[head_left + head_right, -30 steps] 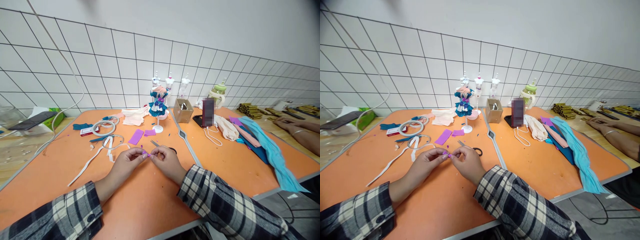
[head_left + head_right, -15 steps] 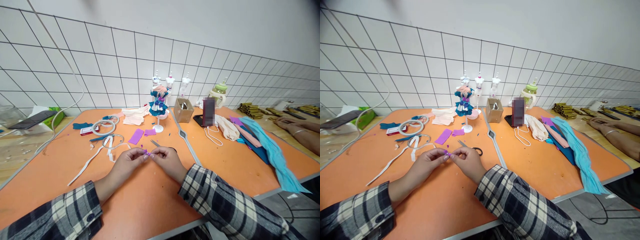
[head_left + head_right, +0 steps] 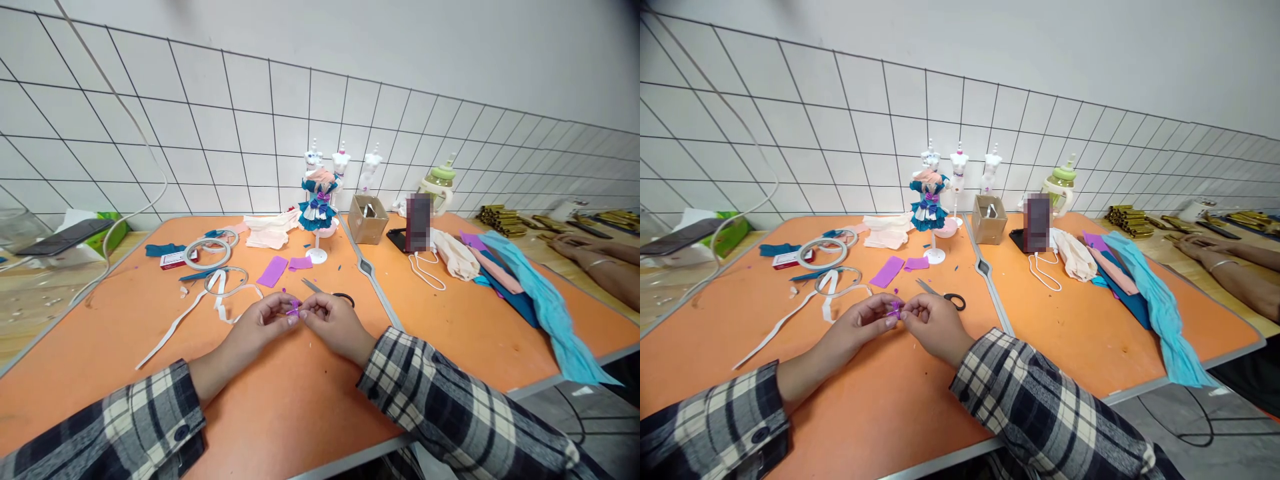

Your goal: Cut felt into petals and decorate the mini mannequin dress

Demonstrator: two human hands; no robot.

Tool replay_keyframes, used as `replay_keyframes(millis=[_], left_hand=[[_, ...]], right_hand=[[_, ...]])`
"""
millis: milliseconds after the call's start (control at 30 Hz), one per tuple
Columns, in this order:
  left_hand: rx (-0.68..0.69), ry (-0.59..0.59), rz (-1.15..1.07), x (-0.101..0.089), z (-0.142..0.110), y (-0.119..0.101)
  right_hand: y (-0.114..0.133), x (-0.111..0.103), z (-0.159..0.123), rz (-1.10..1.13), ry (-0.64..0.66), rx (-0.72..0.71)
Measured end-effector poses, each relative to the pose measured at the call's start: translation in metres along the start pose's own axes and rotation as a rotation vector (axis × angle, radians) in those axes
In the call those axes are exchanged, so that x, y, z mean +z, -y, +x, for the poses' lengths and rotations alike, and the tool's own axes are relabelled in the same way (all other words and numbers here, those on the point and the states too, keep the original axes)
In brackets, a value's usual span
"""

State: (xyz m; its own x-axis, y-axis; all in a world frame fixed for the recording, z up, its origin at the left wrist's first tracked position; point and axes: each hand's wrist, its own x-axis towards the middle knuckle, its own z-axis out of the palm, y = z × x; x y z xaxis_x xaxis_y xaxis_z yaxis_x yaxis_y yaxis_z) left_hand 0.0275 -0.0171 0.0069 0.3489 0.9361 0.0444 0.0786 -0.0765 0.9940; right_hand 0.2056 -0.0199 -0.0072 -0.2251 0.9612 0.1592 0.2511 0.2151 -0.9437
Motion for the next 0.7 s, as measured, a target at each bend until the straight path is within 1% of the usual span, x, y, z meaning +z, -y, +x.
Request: replay_keyframes(millis=[200, 300, 400, 567, 700], left_hand=[[-0.035, -0.019, 0.101, 0.001, 0.003, 0.002], [-0.033, 0.02, 0.128, 0.001, 0.002, 0.002], [-0.008, 0.043, 0.096, 0.001, 0.002, 0.002], [-0.04, -0.052, 0.067, -0.001, 0.002, 0.0], [-0.031, -0.06, 0.084, -0.002, 0.002, 0.001]], right_hand=[[0.001, -0.004, 0.0, -0.067, -0.009, -0.014], [0.005, -0.009, 0.001, -0.175, -0.026, -0.054], [0.007, -0.013, 0.0, -0.252, -0.022, -0.099], [0.004, -0.011, -0.001, -0.24, 0.006, -0.12], [0.005, -0.008, -0.003, -0.158, 0.003, -0.099]])
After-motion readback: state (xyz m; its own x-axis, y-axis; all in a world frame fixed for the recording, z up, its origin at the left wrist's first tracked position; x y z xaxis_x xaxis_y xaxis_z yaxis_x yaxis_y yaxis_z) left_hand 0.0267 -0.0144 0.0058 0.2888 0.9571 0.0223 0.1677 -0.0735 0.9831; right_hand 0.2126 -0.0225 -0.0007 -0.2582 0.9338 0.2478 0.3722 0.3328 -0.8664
